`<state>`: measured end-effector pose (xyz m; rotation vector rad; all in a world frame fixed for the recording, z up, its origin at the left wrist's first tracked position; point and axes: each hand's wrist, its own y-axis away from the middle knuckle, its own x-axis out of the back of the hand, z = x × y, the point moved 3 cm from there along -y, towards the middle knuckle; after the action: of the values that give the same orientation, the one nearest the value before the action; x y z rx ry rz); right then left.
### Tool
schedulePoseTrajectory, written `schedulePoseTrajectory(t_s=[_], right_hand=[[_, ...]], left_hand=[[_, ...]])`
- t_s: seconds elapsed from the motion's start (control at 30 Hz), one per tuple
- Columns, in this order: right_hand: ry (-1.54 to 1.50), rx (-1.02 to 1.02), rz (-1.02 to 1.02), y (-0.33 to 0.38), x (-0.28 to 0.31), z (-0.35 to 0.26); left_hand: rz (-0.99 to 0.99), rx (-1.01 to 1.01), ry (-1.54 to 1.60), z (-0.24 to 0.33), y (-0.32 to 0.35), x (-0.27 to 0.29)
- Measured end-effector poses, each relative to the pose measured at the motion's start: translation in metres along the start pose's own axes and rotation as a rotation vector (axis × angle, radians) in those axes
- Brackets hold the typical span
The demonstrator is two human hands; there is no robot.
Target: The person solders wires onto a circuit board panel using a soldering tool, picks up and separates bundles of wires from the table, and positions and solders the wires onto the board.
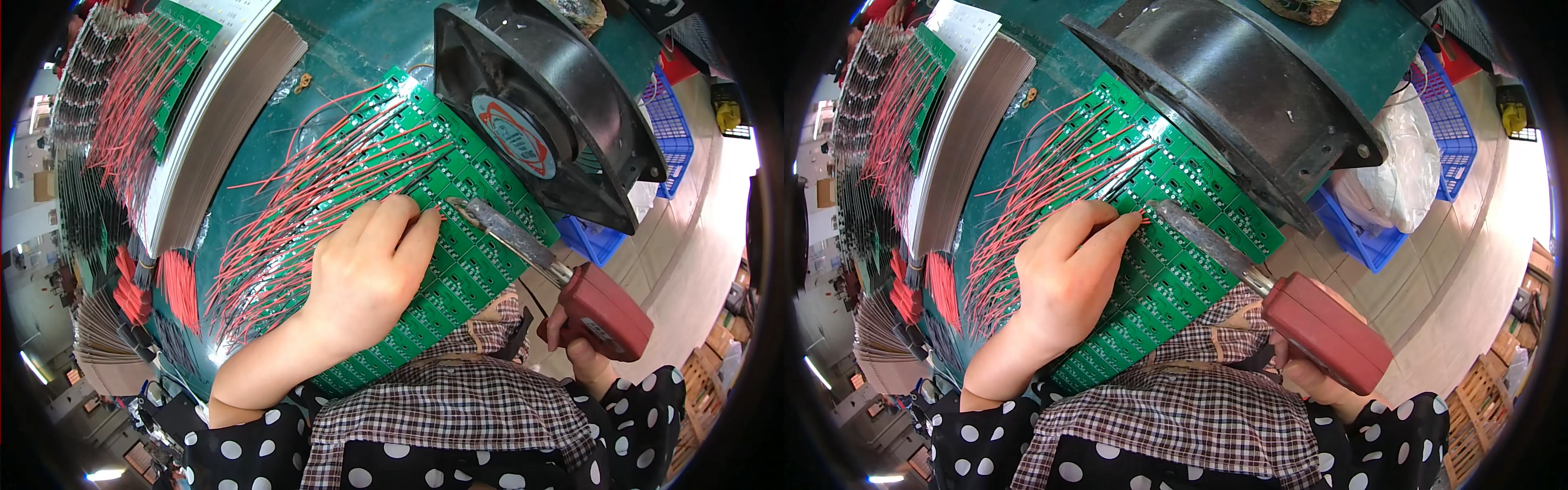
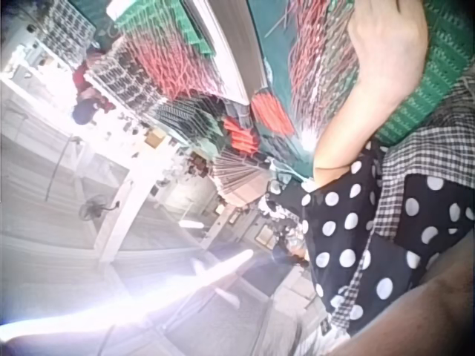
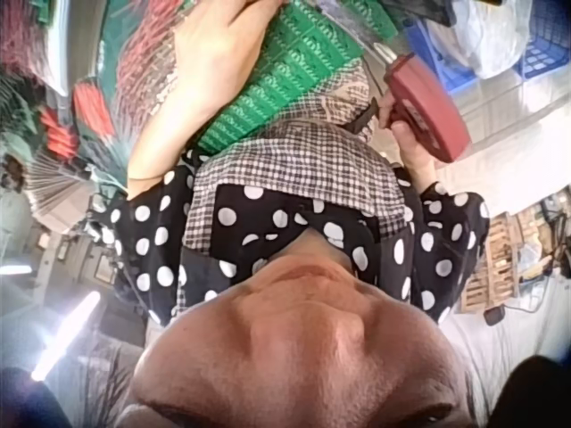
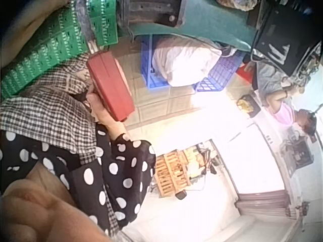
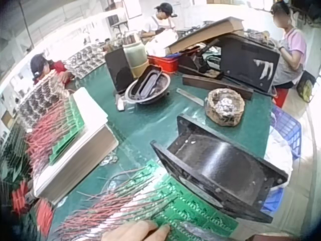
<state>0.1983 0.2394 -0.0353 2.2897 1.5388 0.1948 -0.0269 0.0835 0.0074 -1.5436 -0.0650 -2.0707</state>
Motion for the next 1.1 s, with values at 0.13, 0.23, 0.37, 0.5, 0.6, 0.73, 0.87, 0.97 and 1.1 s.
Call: schedulePoseTrajectory(t_s=[0.13,0.23,0.37,0.5,0.6,0.73,0.87,0.97,1.1], right_hand=[[0.281,0.045,-0.098,0.004,0.010,0.009],[0.352,0.052,-0.082,0.004,0.009,0.007],[-0.091,-0.116,-0.062,-0.001,-0.003,-0.001],[-0.145,-0.027,0.000,-0.005,-0.011,-0.013],[-0.051,-0.005,0.000,-0.005,-0.012,-0.015],[-0.070,0.011,0.045,-0.004,-0.011,-0.012],[-0.070,0.008,0.063,-0.002,-0.012,-0.011],[-0.089,-0.010,0.071,-0.002,-0.011,-0.010],[-0.092,-0.050,0.032,-0.003,-0.010,-0.008]], left_hand=[[0.020,-0.008,-0.012,0.000,0.000,0.000],[0.015,0.000,-0.012,0.000,0.000,0.000],[0.028,-0.003,-0.016,0.000,-0.001,0.000],[0.011,0.004,-0.009,0.000,-0.001,0.001],[0.014,0.003,-0.008,0.001,0.000,0.000],[0.015,-0.029,-0.014,-0.002,0.001,-0.001],[0.029,-0.048,-0.016,-0.002,-0.001,-0.001],[0.035,0.003,0.069,-0.002,-0.006,0.000],[0.035,0.054,0.054,-0.002,-0.017,-0.003]])
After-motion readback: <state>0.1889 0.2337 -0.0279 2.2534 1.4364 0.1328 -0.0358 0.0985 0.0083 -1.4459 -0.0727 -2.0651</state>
